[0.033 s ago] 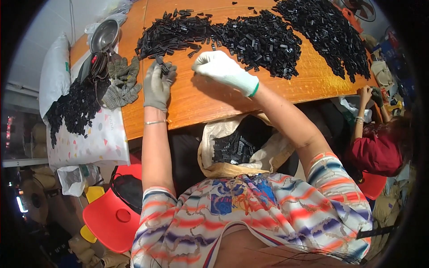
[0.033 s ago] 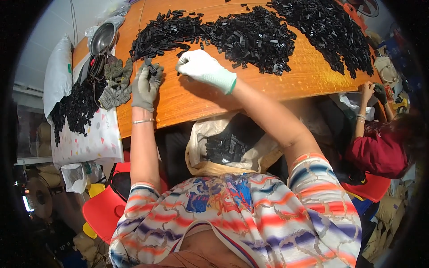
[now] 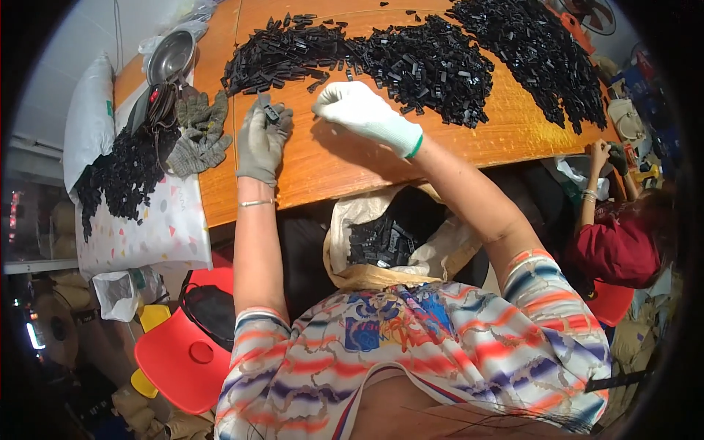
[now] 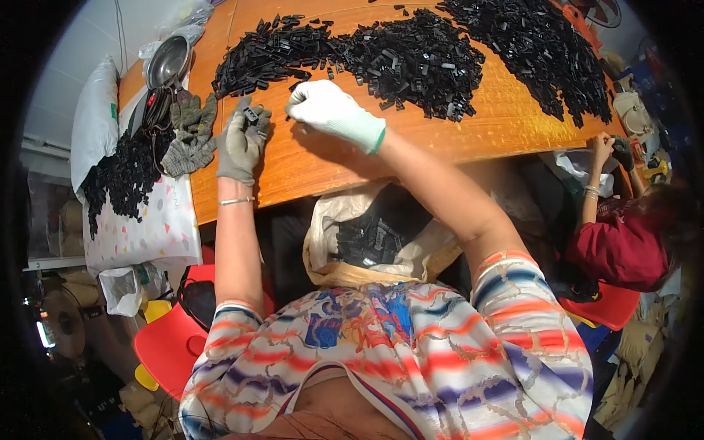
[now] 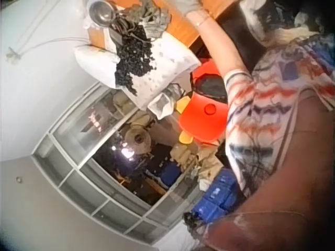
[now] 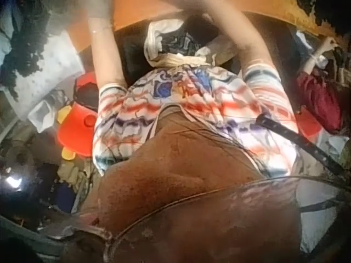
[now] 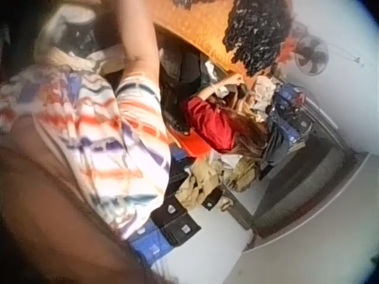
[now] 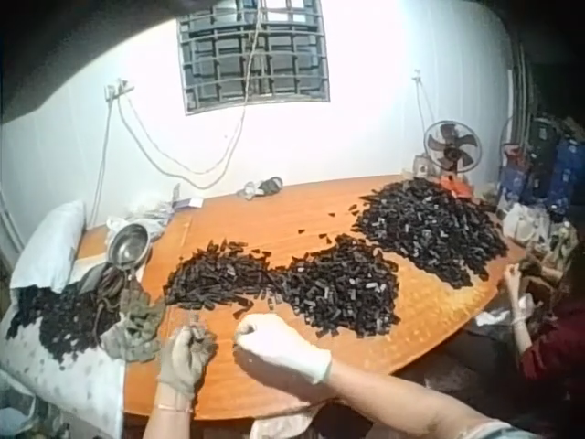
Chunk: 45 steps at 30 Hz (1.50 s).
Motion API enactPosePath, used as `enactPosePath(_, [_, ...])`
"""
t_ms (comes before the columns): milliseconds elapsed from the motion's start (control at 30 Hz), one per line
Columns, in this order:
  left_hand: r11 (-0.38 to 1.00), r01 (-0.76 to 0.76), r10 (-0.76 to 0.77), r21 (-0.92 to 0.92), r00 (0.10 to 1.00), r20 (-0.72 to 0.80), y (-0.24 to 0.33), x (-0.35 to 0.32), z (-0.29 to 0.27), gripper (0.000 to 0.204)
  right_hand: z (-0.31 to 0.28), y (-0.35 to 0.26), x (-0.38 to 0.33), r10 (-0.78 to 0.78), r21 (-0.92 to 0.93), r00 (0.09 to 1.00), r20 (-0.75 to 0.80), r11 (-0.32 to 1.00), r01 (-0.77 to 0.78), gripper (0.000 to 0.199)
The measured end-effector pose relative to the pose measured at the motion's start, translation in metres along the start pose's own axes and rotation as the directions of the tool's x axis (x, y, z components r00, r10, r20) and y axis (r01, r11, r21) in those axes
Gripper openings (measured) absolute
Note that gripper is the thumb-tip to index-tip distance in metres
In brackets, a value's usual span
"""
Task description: Sorting small black plastic components from a table into a bag.
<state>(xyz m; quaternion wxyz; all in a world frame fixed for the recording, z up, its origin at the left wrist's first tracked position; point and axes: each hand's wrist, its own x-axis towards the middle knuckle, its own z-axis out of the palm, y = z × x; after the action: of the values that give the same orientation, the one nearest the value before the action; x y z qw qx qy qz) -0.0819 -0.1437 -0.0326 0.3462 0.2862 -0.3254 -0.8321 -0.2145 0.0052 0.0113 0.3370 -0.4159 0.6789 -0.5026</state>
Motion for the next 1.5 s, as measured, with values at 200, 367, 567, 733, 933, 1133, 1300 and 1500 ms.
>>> enactPosePath(200, [0.983, -0.06, 0.04, 0.171, 0.992, 0.119, -0.012, -0.053, 0.011, 0.027, 0.028, -0.017, -0.006, -0.14, 0.011, 0.969, -0.205, 0.989, 0.146, 0.017])
enactPosePath(367, [0.985, -0.114, 0.08, 0.133, 0.967, 0.241, -0.02, -0.083, 0.015, 0.02, 0.039, -0.024, -0.015, -0.201, 0.054, 0.924, -0.326, 0.972, 0.231, 0.02])
enactPosePath(567, [0.974, -0.158, 0.114, 0.161, 0.961, 0.253, -0.016, -0.099, 0.028, 0.021, 0.042, -0.023, -0.023, -0.209, 0.019, 0.912, -0.352, 0.973, 0.23, 0.019])
enactPosePath(733, [0.963, -0.207, 0.158, 0.175, 0.953, 0.258, -0.017, -0.101, 0.024, 0.022, 0.042, -0.037, -0.037, -0.115, 0.054, 0.95, -0.292, 0.989, 0.136, 0.02])
enactPosePath(933, [0.897, -0.264, 0.211, 0.354, 0.96, 0.184, -0.018, -0.108, 0.03, 0.018, 0.033, -0.04, -0.037, -0.434, -0.557, 0.893, -0.119, 0.774, 0.302, 0.021])
enactPosePath(1133, [0.929, -0.198, 0.174, 0.312, 0.979, 0.103, -0.026, -0.1, 0.036, 0.02, 0.025, -0.035, -0.029, -0.396, -0.739, 0.916, 0.062, 0.598, 0.309, 0.014])
enactPosePath(1300, [0.959, -0.108, 0.094, 0.263, 0.993, 0.067, -0.036, -0.097, 0.058, 0.023, 0.019, -0.018, -0.034, -0.418, -0.748, 0.908, -0.04, 0.615, 0.25, 0.014])
enactPosePath(1500, [0.942, -0.05, -0.038, 0.333, 0.967, 0.252, -0.034, -0.088, 0.055, 0.027, 0.006, -0.011, -0.045, -0.294, -0.607, 0.929, -0.224, 0.788, 0.103, 0.023])
